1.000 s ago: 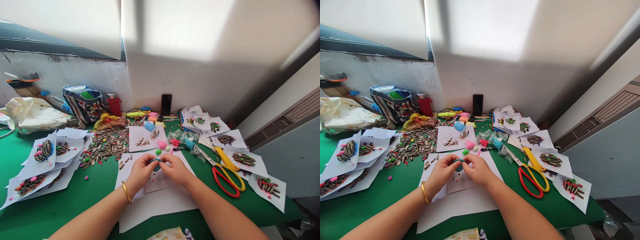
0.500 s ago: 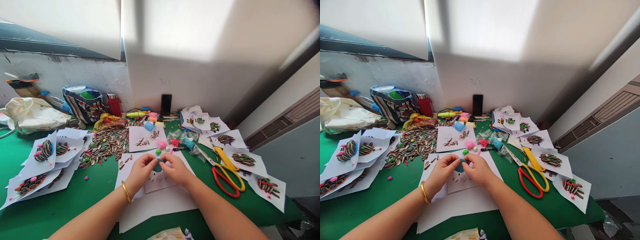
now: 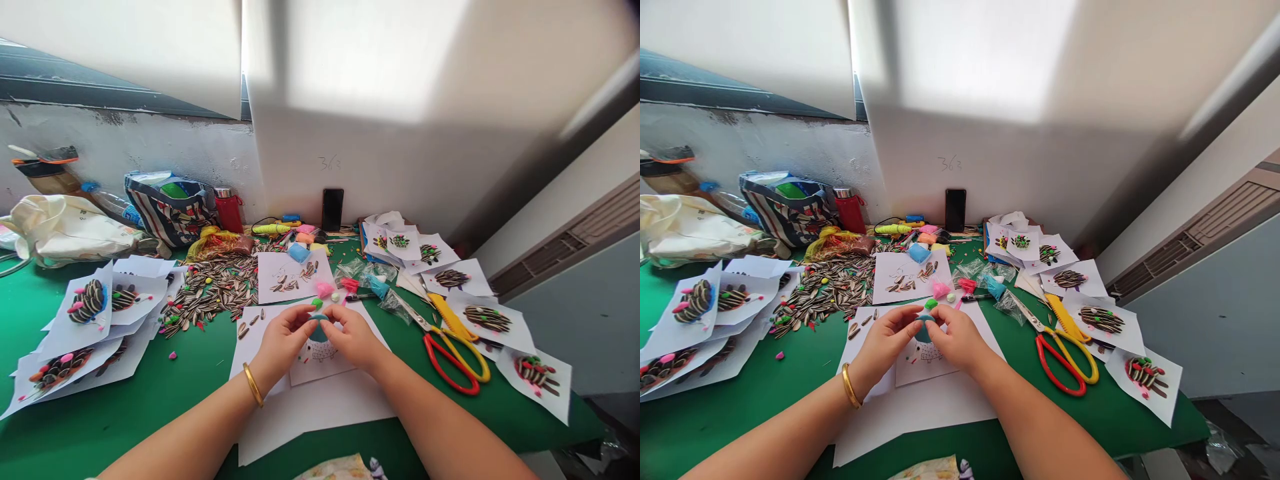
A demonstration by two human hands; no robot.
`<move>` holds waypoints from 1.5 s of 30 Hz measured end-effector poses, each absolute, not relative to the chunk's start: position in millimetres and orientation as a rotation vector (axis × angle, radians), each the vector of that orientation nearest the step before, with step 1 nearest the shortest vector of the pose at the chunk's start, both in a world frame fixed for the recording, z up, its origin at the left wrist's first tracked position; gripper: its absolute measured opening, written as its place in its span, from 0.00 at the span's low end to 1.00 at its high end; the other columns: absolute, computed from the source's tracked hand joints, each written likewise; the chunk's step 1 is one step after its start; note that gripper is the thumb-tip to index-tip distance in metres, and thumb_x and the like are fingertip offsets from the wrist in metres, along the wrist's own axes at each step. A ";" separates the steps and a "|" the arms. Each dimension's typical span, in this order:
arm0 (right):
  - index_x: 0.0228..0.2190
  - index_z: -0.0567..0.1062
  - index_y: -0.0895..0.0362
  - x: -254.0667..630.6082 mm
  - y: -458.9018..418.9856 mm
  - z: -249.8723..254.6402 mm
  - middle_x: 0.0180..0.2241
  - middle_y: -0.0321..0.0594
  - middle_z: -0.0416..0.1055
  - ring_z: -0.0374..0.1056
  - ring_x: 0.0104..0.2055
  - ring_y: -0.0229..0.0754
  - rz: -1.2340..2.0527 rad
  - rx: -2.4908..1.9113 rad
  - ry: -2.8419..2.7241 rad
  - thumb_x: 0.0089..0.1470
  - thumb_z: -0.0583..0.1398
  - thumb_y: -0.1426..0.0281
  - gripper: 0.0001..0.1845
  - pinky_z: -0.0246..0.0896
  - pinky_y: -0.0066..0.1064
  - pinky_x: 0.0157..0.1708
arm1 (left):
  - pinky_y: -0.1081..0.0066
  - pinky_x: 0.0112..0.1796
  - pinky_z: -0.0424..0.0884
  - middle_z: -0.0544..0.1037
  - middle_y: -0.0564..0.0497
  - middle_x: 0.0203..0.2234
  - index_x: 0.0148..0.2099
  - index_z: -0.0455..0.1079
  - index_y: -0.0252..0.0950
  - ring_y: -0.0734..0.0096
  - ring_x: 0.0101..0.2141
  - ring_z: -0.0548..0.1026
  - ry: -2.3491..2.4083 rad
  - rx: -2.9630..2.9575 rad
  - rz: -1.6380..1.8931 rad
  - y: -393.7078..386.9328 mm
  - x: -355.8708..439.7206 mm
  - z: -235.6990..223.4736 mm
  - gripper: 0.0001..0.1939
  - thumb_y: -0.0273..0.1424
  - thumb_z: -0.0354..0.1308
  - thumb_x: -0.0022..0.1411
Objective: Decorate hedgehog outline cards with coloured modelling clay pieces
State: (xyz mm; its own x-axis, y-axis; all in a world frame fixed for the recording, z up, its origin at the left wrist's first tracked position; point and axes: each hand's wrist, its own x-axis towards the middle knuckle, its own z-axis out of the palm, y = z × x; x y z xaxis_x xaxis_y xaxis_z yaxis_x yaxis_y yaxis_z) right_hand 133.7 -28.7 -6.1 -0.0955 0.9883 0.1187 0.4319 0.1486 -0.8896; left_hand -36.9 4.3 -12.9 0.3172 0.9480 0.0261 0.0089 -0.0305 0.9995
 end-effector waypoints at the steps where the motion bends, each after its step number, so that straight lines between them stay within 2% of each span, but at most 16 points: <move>1: 0.31 0.71 0.55 133.6 -28.8 -5.7 0.28 0.33 0.68 0.63 0.30 0.37 0.909 -1.388 -1.652 0.57 0.56 0.67 0.06 0.58 0.27 0.31 | 0.65 0.39 0.74 0.81 0.46 0.36 0.41 0.78 0.36 0.63 0.37 0.77 0.961 1.375 0.968 4.0 -36.9 -12.3 0.14 0.37 0.66 0.53; 5: 0.32 0.72 0.56 133.7 -29.2 -5.2 0.30 0.34 0.70 0.64 0.31 0.37 0.913 -1.369 -1.659 0.58 0.55 0.67 0.07 0.60 0.27 0.33 | 0.68 0.34 0.72 0.80 0.48 0.29 0.34 0.77 0.34 0.66 0.31 0.75 0.982 1.365 0.928 3.3 -37.1 -10.7 0.12 0.39 0.65 0.53; 11: 0.33 0.73 0.56 135.8 -29.0 -7.0 0.30 0.35 0.71 0.66 0.33 0.38 0.891 -1.341 -1.675 0.60 0.55 0.66 0.09 0.60 0.28 0.35 | 0.68 0.36 0.72 0.80 0.47 0.34 0.39 0.76 0.34 0.65 0.34 0.75 0.964 1.350 0.913 2.7 -36.2 -10.0 0.16 0.40 0.66 0.53; 15: 0.35 0.74 0.56 136.0 -29.6 -5.2 0.32 0.36 0.72 0.67 0.35 0.39 0.902 -1.328 -1.650 0.61 0.54 0.64 0.11 0.61 0.29 0.36 | 0.69 0.33 0.70 0.78 0.49 0.29 0.35 0.75 0.34 0.68 0.30 0.73 1.003 1.340 0.921 4.1 -37.3 -10.0 0.15 0.41 0.65 0.54; 19: 0.37 0.75 0.56 134.4 -29.9 -5.1 0.34 0.38 0.75 0.69 0.36 0.40 0.999 -1.331 -1.635 0.58 0.58 0.64 0.10 0.62 0.28 0.34 | 0.69 0.36 0.70 0.78 0.50 0.30 0.36 0.74 0.34 0.68 0.32 0.74 0.988 1.293 0.975 3.5 -37.8 -7.9 0.14 0.40 0.65 0.54; 23: 0.33 0.76 0.56 133.2 -28.9 -7.1 0.32 0.37 0.75 0.69 0.34 0.39 0.970 -1.353 -1.637 0.58 0.56 0.68 0.08 0.63 0.29 0.34 | 0.67 0.40 0.72 0.79 0.47 0.36 0.41 0.75 0.35 0.65 0.37 0.76 0.919 1.278 0.948 1.7 -36.3 -7.4 0.16 0.40 0.66 0.54; 28: 0.32 0.76 0.56 133.8 -29.0 -6.4 0.30 0.36 0.74 0.68 0.33 0.39 0.958 -1.346 -1.635 0.57 0.55 0.70 0.09 0.63 0.29 0.34 | 0.68 0.35 0.71 0.78 0.49 0.28 0.34 0.75 0.34 0.67 0.31 0.74 0.959 1.309 0.900 2.7 -36.2 -10.5 0.14 0.40 0.67 0.51; 36: 0.31 0.75 0.56 135.8 -29.6 -7.3 0.29 0.35 0.72 0.66 0.32 0.38 0.911 -1.368 -1.677 0.59 0.54 0.68 0.10 0.60 0.29 0.33 | 0.71 0.32 0.68 0.78 0.49 0.32 0.39 0.74 0.34 0.69 0.31 0.72 0.960 1.283 0.848 0.6 -37.0 -8.3 0.17 0.42 0.65 0.54; 41: 0.32 0.75 0.56 134.7 -30.1 -6.7 0.30 0.36 0.73 0.66 0.32 0.39 0.909 -1.350 -1.720 0.59 0.54 0.68 0.10 0.60 0.29 0.34 | 0.72 0.30 0.66 0.74 0.52 0.26 0.33 0.73 0.33 0.72 0.28 0.69 0.973 1.302 0.878 2.3 -37.1 -8.0 0.16 0.43 0.65 0.53; 45: 0.35 0.74 0.56 135.3 -30.1 -5.0 0.32 0.36 0.72 0.66 0.34 0.39 0.900 -1.341 -1.674 0.59 0.55 0.66 0.09 0.60 0.29 0.34 | 0.73 0.28 0.66 0.74 0.52 0.26 0.34 0.73 0.32 0.73 0.27 0.69 0.968 1.283 0.847 1.5 -37.3 -9.2 0.17 0.43 0.65 0.53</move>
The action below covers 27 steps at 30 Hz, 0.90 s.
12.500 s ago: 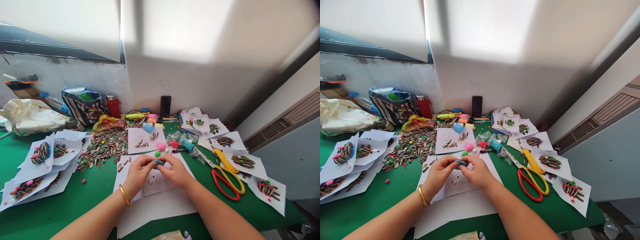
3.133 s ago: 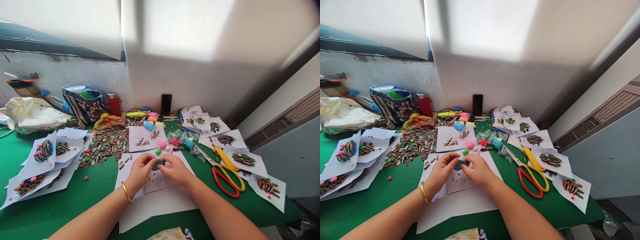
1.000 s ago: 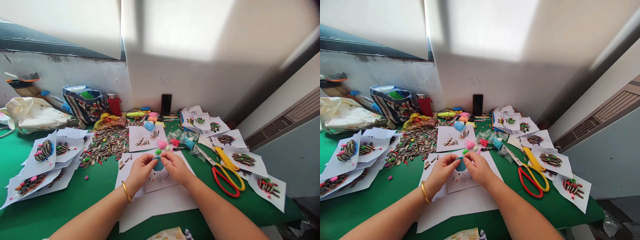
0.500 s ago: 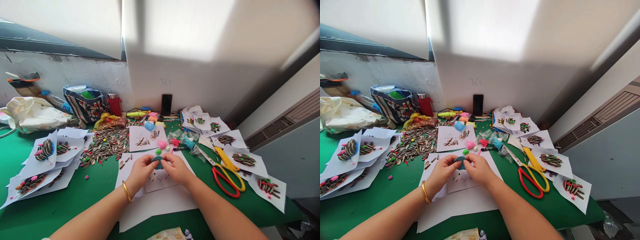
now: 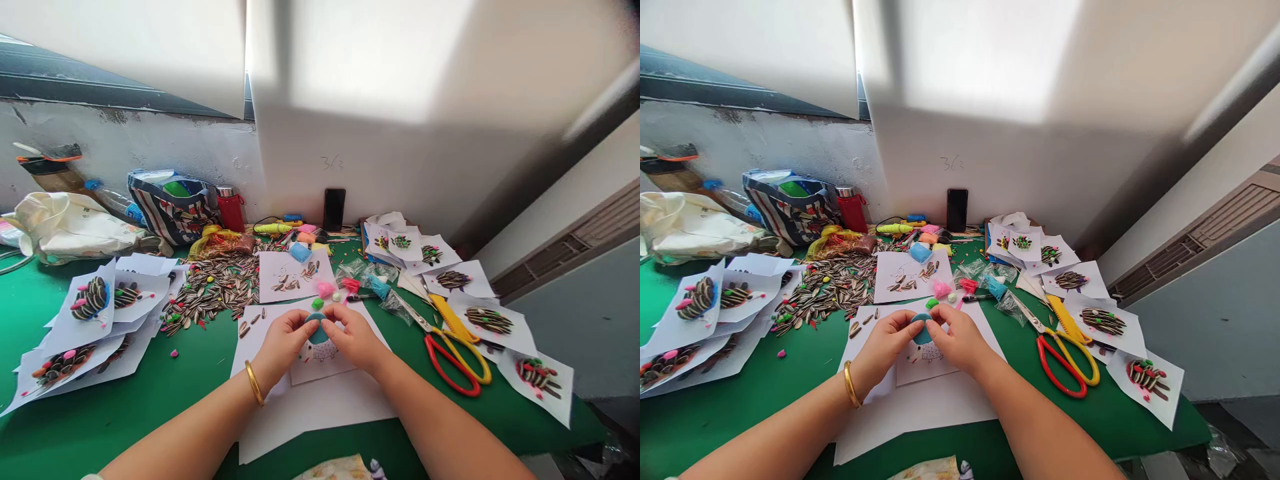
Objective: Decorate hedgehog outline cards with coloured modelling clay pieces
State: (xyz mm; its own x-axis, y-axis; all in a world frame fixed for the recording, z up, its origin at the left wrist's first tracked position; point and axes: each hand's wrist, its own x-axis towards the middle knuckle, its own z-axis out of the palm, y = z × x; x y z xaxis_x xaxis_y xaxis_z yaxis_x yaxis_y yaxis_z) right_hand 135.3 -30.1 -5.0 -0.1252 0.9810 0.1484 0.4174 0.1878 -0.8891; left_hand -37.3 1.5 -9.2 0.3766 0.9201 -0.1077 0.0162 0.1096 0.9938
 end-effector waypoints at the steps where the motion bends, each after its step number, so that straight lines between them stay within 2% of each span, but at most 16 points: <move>1: 0.35 0.73 0.55 135.7 -30.0 -4.7 0.32 0.36 0.72 0.66 0.34 0.39 0.898 -1.331 -1.668 0.59 0.55 0.65 0.09 0.59 0.29 0.34 | 0.73 0.27 0.65 0.74 0.52 0.26 0.35 0.73 0.32 0.73 0.26 0.69 0.965 1.281 0.830 0.8 -37.4 -9.6 0.17 0.43 0.65 0.54; 4: 0.32 0.72 0.55 136.4 -29.9 -4.4 0.30 0.35 0.70 0.64 0.33 0.38 0.878 -1.317 -1.667 0.59 0.55 0.65 0.09 0.58 0.29 0.33 | 0.72 0.26 0.66 0.74 0.51 0.27 0.37 0.73 0.33 0.73 0.25 0.68 0.956 1.319 0.823 -0.6 -37.4 -10.9 0.18 0.44 0.64 0.55; 9: 0.29 0.70 0.55 134.2 -30.1 -4.7 0.27 0.33 0.67 0.62 0.30 0.37 0.877 -1.342 -1.690 0.58 0.55 0.66 0.09 0.56 0.28 0.31 | 0.69 0.34 0.68 0.75 0.50 0.30 0.35 0.72 0.34 0.69 0.32 0.71 0.984 1.421 0.916 1.4 -37.8 -11.9 0.15 0.42 0.61 0.57; 13: 0.29 0.71 0.55 134.2 -29.9 -5.3 0.28 0.33 0.68 0.62 0.31 0.37 0.868 -1.346 -1.685 0.58 0.55 0.66 0.08 0.56 0.28 0.32 | 0.69 0.34 0.68 0.74 0.51 0.28 0.33 0.72 0.34 0.70 0.31 0.70 0.983 1.401 0.912 2.3 -37.4 -10.8 0.15 0.42 0.61 0.57; 17: 0.30 0.72 0.55 135.1 -29.6 -6.2 0.28 0.34 0.69 0.63 0.31 0.38 0.875 -1.327 -1.676 0.59 0.55 0.66 0.08 0.57 0.28 0.32 | 0.69 0.36 0.70 0.76 0.50 0.32 0.38 0.73 0.34 0.68 0.33 0.73 0.933 1.335 0.922 2.1 -36.2 -11.8 0.15 0.41 0.64 0.55; 22: 0.35 0.74 0.56 134.5 -29.3 -6.4 0.32 0.36 0.72 0.67 0.35 0.40 0.943 -1.286 -1.650 0.58 0.57 0.66 0.08 0.60 0.30 0.35 | 0.70 0.33 0.70 0.75 0.51 0.28 0.34 0.73 0.33 0.70 0.30 0.72 0.943 1.288 0.930 3.5 -36.5 -12.5 0.13 0.38 0.66 0.51; 27: 0.38 0.75 0.55 136.6 -27.1 -6.9 0.34 0.37 0.74 0.68 0.38 0.41 0.944 -1.268 -1.581 0.57 0.59 0.67 0.08 0.63 0.32 0.39 | 0.68 0.39 0.72 0.79 0.47 0.37 0.47 0.73 0.35 0.66 0.37 0.76 0.905 1.211 0.978 3.5 -36.1 -8.4 0.20 0.40 0.65 0.55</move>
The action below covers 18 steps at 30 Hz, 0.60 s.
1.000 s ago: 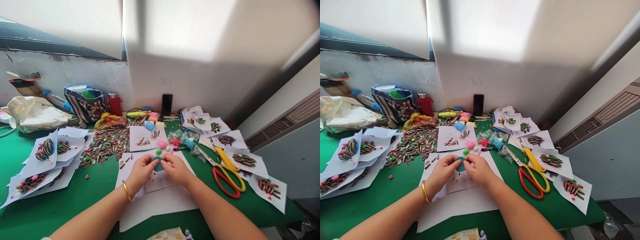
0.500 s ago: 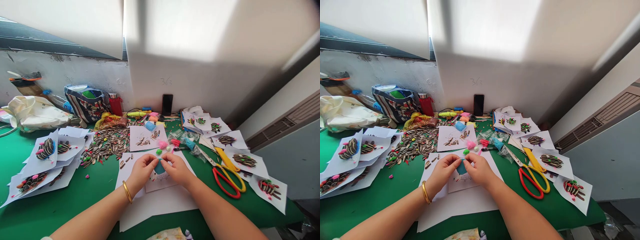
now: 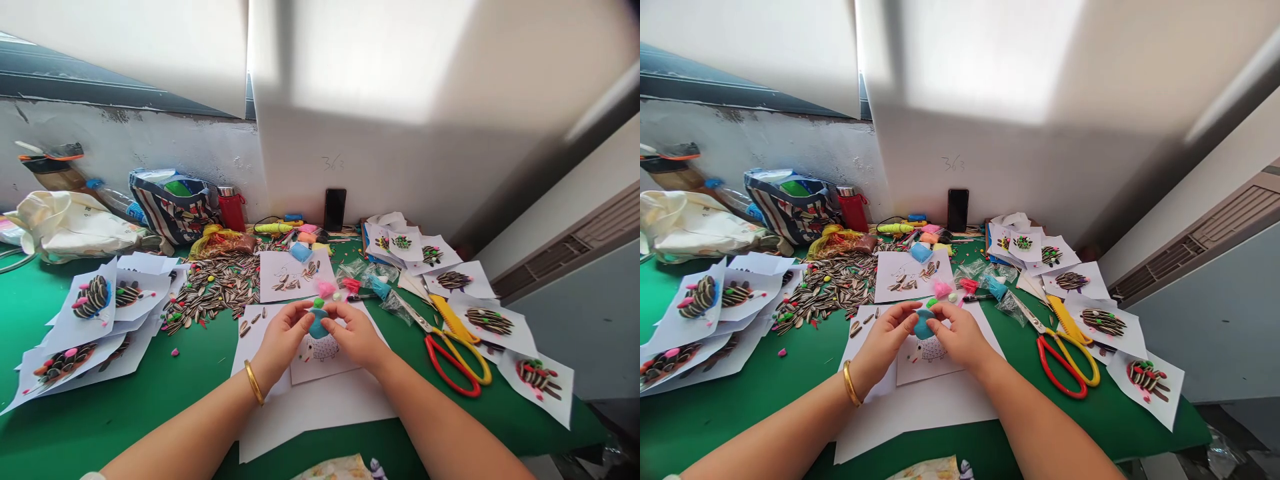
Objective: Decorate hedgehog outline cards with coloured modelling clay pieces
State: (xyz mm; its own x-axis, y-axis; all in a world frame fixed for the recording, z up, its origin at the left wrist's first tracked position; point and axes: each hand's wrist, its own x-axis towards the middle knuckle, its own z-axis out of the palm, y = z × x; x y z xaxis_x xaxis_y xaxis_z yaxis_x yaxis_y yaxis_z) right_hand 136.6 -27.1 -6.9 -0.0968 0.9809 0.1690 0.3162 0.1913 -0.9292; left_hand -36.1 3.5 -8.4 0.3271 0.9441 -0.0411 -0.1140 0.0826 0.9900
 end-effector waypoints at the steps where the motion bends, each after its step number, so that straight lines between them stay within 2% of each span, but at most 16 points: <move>1: 0.39 0.75 0.55 137.2 -26.6 -7.2 0.35 0.37 0.74 0.69 0.39 0.41 0.929 -1.265 -1.565 0.57 0.59 0.67 0.09 0.63 0.32 0.40 | 0.67 0.39 0.72 0.80 0.46 0.38 0.48 0.72 0.35 0.66 0.38 0.76 0.900 1.199 0.975 3.7 -35.9 -8.3 0.21 0.39 0.65 0.54; 6: 0.42 0.75 0.54 139.1 -25.5 -8.2 0.40 0.40 0.75 0.70 0.43 0.44 0.933 -1.261 -1.520 0.57 0.59 0.66 0.11 0.64 0.36 0.44 | 0.68 0.37 0.71 0.79 0.49 0.31 0.37 0.74 0.34 0.67 0.33 0.75 0.944 1.224 0.949 5.2 -37.5 -9.7 0.14 0.37 0.67 0.52; 8: 0.42 0.75 0.54 139.0 -25.0 -8.6 0.40 0.41 0.75 0.70 0.43 0.45 0.966 -1.255 -1.527 0.57 0.60 0.65 0.11 0.64 0.37 0.44 | 0.69 0.36 0.71 0.78 0.50 0.30 0.36 0.74 0.34 0.68 0.32 0.75 0.959 1.240 0.955 5.2 -38.3 -9.0 0.13 0.37 0.67 0.52; 11: 0.37 0.75 0.55 139.1 -23.2 -10.4 0.37 0.40 0.74 0.69 0.42 0.44 0.988 -1.256 -1.513 0.56 0.60 0.64 0.09 0.63 0.37 0.43 | 0.69 0.36 0.71 0.79 0.49 0.32 0.38 0.74 0.34 0.68 0.33 0.75 0.929 1.242 0.948 4.6 -38.2 -6.7 0.13 0.36 0.67 0.52; 15: 0.36 0.74 0.55 143.6 -19.1 -13.9 0.34 0.38 0.73 0.69 0.38 0.42 1.019 -1.234 -1.409 0.56 0.60 0.62 0.09 0.63 0.35 0.40 | 0.68 0.37 0.72 0.79 0.48 0.36 0.46 0.72 0.36 0.66 0.36 0.76 0.948 1.294 0.930 7.5 -37.4 -7.6 0.17 0.36 0.63 0.55; 18: 0.38 0.73 0.55 150.9 -15.9 -14.7 0.36 0.38 0.73 0.68 0.38 0.42 1.009 -1.296 -1.411 0.56 0.59 0.63 0.10 0.63 0.34 0.39 | 0.66 0.37 0.72 0.79 0.47 0.35 0.44 0.71 0.36 0.66 0.35 0.76 1.054 1.457 0.862 13.5 -39.3 -14.3 0.11 0.33 0.56 0.61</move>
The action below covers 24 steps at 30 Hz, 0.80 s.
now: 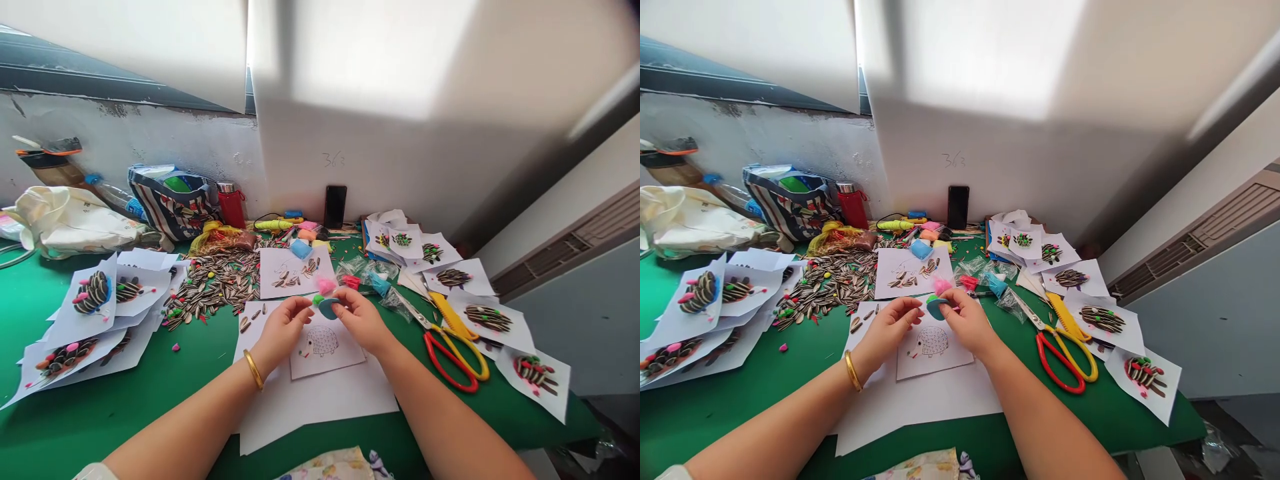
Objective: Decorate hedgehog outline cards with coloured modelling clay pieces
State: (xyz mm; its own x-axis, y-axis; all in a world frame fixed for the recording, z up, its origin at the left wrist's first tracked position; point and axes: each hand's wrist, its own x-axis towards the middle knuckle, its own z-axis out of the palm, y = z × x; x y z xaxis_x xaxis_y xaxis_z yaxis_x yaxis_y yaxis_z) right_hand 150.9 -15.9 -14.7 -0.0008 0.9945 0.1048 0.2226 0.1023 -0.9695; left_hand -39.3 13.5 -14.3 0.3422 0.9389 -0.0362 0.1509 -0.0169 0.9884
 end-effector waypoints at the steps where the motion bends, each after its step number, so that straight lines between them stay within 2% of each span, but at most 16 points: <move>1: 0.38 0.74 0.54 153.4 -15.0 -14.8 0.37 0.38 0.73 0.68 0.39 0.42 1.003 -1.334 -1.442 0.56 0.58 0.64 0.10 0.62 0.34 0.40 | 0.65 0.38 0.72 0.79 0.47 0.34 0.42 0.71 0.36 0.65 0.34 0.76 1.084 1.548 0.814 15.6 -40.6 -16.9 0.09 0.31 0.53 0.62; 5: 0.40 0.74 0.54 160.3 -12.1 -16.5 0.40 0.37 0.74 0.69 0.43 0.43 1.037 -1.416 -1.588 0.56 0.57 0.67 0.11 0.61 0.36 0.45 | 0.60 0.45 0.70 0.78 0.46 0.39 0.42 0.73 0.37 0.60 0.41 0.75 1.135 2.053 0.713 22.3 -48.2 -22.6 0.11 0.25 0.50 0.62; 9: 0.39 0.74 0.53 162.8 -10.7 -20.2 0.38 0.36 0.74 0.69 0.40 0.43 1.045 -1.518 -1.688 0.56 0.57 0.68 0.09 0.62 0.34 0.41 | 0.58 0.49 0.67 0.76 0.43 0.42 0.44 0.74 0.36 0.55 0.46 0.72 1.235 2.432 0.632 26.4 -56.4 -19.4 0.10 0.27 0.56 0.61; 12: 0.37 0.74 0.54 164.2 -9.9 -21.4 0.37 0.36 0.74 0.68 0.38 0.42 1.018 -1.584 -1.731 0.55 0.57 0.68 0.08 0.60 0.33 0.37 | 0.59 0.45 0.67 0.77 0.43 0.39 0.42 0.75 0.36 0.54 0.43 0.72 1.322 2.497 0.514 28.2 -58.7 -17.1 0.08 0.30 0.58 0.61; 15: 0.36 0.74 0.53 165.6 -9.1 -21.7 0.37 0.35 0.74 0.68 0.38 0.42 0.992 -1.601 -1.756 0.56 0.56 0.68 0.08 0.60 0.32 0.36 | 0.62 0.41 0.67 0.77 0.45 0.34 0.38 0.74 0.37 0.57 0.39 0.73 1.342 2.508 0.457 29.1 -57.3 -16.5 0.05 0.29 0.56 0.62; 24: 0.40 0.75 0.52 162.3 -5.3 -27.6 0.38 0.37 0.75 0.68 0.39 0.43 0.916 -1.629 -1.744 0.57 0.56 0.69 0.10 0.59 0.32 0.38 | 0.63 0.38 0.64 0.77 0.45 0.32 0.37 0.74 0.36 0.59 0.36 0.73 1.467 2.650 0.432 34.4 -53.9 -21.5 0.09 0.27 0.51 0.65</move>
